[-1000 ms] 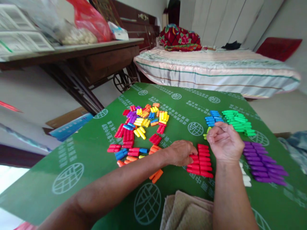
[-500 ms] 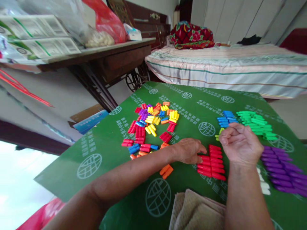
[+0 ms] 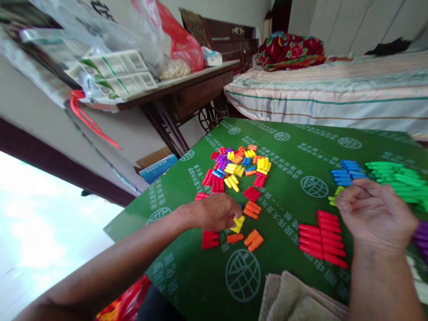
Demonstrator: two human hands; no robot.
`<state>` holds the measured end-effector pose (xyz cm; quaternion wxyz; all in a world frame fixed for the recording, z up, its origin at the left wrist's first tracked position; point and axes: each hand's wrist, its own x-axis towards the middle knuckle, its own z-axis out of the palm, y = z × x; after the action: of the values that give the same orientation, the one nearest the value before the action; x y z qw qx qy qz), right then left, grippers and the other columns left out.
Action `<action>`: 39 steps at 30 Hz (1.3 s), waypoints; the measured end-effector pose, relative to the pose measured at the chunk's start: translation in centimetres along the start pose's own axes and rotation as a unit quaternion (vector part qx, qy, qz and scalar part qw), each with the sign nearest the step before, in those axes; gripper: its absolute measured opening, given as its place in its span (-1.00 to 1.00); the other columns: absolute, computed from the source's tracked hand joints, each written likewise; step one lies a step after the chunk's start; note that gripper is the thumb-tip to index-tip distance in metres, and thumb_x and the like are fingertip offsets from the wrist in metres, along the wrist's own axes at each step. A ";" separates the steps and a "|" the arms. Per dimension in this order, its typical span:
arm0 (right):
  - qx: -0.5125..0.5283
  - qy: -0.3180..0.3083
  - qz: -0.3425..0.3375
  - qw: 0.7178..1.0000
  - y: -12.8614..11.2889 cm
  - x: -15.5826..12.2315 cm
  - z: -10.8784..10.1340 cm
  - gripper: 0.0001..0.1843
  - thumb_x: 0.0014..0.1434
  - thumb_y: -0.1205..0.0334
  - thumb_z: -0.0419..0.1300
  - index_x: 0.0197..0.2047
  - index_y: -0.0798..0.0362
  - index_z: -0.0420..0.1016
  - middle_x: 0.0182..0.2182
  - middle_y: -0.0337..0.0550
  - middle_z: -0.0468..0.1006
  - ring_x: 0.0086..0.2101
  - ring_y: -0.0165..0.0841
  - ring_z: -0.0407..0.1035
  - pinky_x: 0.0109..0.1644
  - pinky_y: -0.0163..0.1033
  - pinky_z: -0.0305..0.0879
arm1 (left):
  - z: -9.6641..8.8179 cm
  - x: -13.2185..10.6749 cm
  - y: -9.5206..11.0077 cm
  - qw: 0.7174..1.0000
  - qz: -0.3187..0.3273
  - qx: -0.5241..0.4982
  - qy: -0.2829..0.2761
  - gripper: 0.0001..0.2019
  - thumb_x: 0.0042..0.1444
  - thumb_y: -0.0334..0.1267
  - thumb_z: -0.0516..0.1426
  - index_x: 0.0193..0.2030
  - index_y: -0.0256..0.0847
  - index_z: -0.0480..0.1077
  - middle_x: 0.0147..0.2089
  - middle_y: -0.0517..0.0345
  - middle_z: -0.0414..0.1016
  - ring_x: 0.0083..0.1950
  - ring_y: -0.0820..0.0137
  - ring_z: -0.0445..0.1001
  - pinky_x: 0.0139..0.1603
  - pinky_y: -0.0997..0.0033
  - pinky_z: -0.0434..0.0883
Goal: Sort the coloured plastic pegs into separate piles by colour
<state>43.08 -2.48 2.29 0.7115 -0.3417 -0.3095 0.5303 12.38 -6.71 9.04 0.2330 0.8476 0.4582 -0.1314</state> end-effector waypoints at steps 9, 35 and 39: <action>-0.014 0.022 0.002 1.000 0.1 -0.3 0.5 -0.70 -0.19 0.03 0.22 -0.47 0.11 0.55 -0.75 -0.08 0.39 -0.70 -0.29 0.20 -0.62 -0.22 0.03 | 3.8 -6.1 -1.2 0.987 -0.116 -0.071 0.084 -0.83 0.03 -0.28 0.11 -0.20 -0.14 0.43 -0.20 0.15 0.48 -0.17 0.36 0.43 -0.18 0.46 0.33; -0.010 0.103 0.051 0.993 0.7 -0.5 0.9 -0.77 -0.20 0.17 0.15 -0.52 0.12 0.55 -0.66 -0.04 0.34 -0.58 -0.29 0.21 -0.55 -0.14 0.04 | 3.5 -3.9 -1.6 0.972 -0.125 0.009 0.197 -0.80 0.17 -0.30 -0.04 -0.16 -0.19 0.37 -0.15 0.02 0.42 -0.06 0.33 0.39 -0.05 0.37 0.35; -0.023 0.083 0.038 0.996 0.8 -0.4 0.8 -0.74 -0.21 0.11 0.18 -0.50 0.12 0.55 -0.70 -0.06 0.36 -0.61 -0.29 0.23 -0.56 -0.17 0.06 | 1.6 -1.5 -1.2 0.984 -0.127 0.076 0.102 -0.77 0.07 -0.43 0.01 -0.14 -0.20 0.37 -0.11 -0.01 0.42 -0.09 0.28 0.43 -0.12 0.34 0.39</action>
<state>41.95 -2.58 2.09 0.7057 -0.4123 -0.2486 0.5197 10.50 -8.05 7.97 0.1012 0.8071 0.5717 -0.1073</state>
